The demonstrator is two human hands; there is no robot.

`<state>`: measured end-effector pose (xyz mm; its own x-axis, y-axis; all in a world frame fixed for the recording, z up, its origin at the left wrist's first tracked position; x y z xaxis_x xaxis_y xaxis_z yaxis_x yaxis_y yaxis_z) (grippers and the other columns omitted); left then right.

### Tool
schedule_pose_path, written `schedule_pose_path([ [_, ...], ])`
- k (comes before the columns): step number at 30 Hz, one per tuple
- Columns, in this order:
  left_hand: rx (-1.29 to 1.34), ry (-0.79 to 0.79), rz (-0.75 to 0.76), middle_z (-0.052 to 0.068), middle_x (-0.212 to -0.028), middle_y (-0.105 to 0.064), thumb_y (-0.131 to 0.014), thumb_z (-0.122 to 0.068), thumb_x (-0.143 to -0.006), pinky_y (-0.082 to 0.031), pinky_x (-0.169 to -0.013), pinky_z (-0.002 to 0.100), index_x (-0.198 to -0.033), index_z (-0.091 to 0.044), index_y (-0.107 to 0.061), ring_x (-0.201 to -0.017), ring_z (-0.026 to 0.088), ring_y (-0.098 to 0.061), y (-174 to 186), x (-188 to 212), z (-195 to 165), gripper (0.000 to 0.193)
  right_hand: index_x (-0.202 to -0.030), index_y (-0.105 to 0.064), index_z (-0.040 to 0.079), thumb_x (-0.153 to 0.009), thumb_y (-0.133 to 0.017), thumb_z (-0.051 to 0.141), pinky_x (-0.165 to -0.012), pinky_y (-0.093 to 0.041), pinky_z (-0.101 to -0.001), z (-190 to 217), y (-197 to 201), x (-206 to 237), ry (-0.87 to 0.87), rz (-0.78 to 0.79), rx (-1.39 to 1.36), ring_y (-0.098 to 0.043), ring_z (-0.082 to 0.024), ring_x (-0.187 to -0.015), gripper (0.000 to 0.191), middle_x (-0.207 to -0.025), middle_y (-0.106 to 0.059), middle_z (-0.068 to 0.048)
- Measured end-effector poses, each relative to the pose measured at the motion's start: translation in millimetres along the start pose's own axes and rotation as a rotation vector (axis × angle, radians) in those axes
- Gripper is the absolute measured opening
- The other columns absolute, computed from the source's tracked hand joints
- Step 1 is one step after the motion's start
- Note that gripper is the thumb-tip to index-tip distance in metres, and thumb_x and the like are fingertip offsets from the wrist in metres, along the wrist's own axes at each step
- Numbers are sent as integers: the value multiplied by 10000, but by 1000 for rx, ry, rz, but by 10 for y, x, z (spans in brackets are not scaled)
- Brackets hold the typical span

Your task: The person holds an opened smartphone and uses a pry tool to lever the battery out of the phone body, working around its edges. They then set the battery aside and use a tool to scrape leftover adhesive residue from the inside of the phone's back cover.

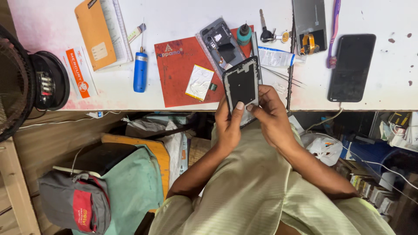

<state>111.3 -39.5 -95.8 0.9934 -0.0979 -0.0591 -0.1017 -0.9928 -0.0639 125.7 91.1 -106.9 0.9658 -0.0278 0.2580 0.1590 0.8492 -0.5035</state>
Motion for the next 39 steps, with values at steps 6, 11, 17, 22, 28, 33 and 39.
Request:
schedule_pose_path([
  [6,124,87,-26,50,-1234,-656,-532,-164,-1123,-482,-991,287,-1352,25,-587,-1118,109,-577,63,17,114,301,-1382,-514,-3,-954,-522,-133,-1026,-432,-293,30,-14,11,16,12,-67,-542,-141,-1180,447,-1272,-599,-64],
  [11,125,114,-56,40,-1210,-664,-547,-173,-1111,-481,-982,267,-1357,26,-579,-1107,95,-578,89,3,139,318,-1394,-520,-18,-955,-501,-125,-1048,-425,-295,20,25,23,4,-5,-39,-548,-148,-1192,453,-1289,-605,-74],
  [17,207,165,-32,34,-1220,-660,-559,-165,-1098,-462,-981,245,-1358,24,-579,-1106,87,-569,87,18,99,322,-1357,-529,-33,-981,-542,-124,-1023,-504,-346,97,85,87,31,5,48,-598,-167,-1154,387,-1235,-632,-98],
  [22,286,252,33,27,-1168,-670,-571,-175,-1102,-470,-940,238,-1320,22,-600,-1066,70,-568,59,48,61,295,-1330,-548,-45,-981,-574,-120,-1032,-523,-362,202,149,191,52,52,34,-648,-205,-1164,358,-1251,-679,-155],
  [28,300,261,154,15,-1157,-674,-649,-115,-1068,-507,-908,240,-1325,5,-607,-1047,57,-600,-13,57,-90,286,-1335,-559,-63,-987,-589,-126,-1044,-502,-351,267,229,280,103,37,-41,-645,-218,-1206,355,-1281,-676,-174],
  [33,306,285,208,9,-1174,-691,-698,-52,-1023,-540,-891,237,-1363,-15,-579,-1060,53,-638,-63,96,-252,362,-1361,-561,-69,-989,-609,-127,-1061,-493,-340,313,277,356,147,43,-91,-639,-211,-1217,379,-1288,-669,-171],
  [39,324,314,253,46,-1183,-722,-702,-32,-1013,-560,-888,242,-1413,-18,-558,-1064,82,-685,-61,128,-364,425,-1375,-546,-67,-982,-625,-103,-1060,-507,-354,367,298,424,164,34,-115,-662,-239,-1166,403,-1285,-675,-186],
])
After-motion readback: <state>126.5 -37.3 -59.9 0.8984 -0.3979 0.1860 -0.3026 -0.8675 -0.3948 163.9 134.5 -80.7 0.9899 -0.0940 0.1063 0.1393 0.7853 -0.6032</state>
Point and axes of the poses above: each hand's wrist, its own x-axis away from the middle knuckle, its own y-axis out of the back of the hand, z = x × y, the point moved 4 cm from there along -x, towards the middle knuckle
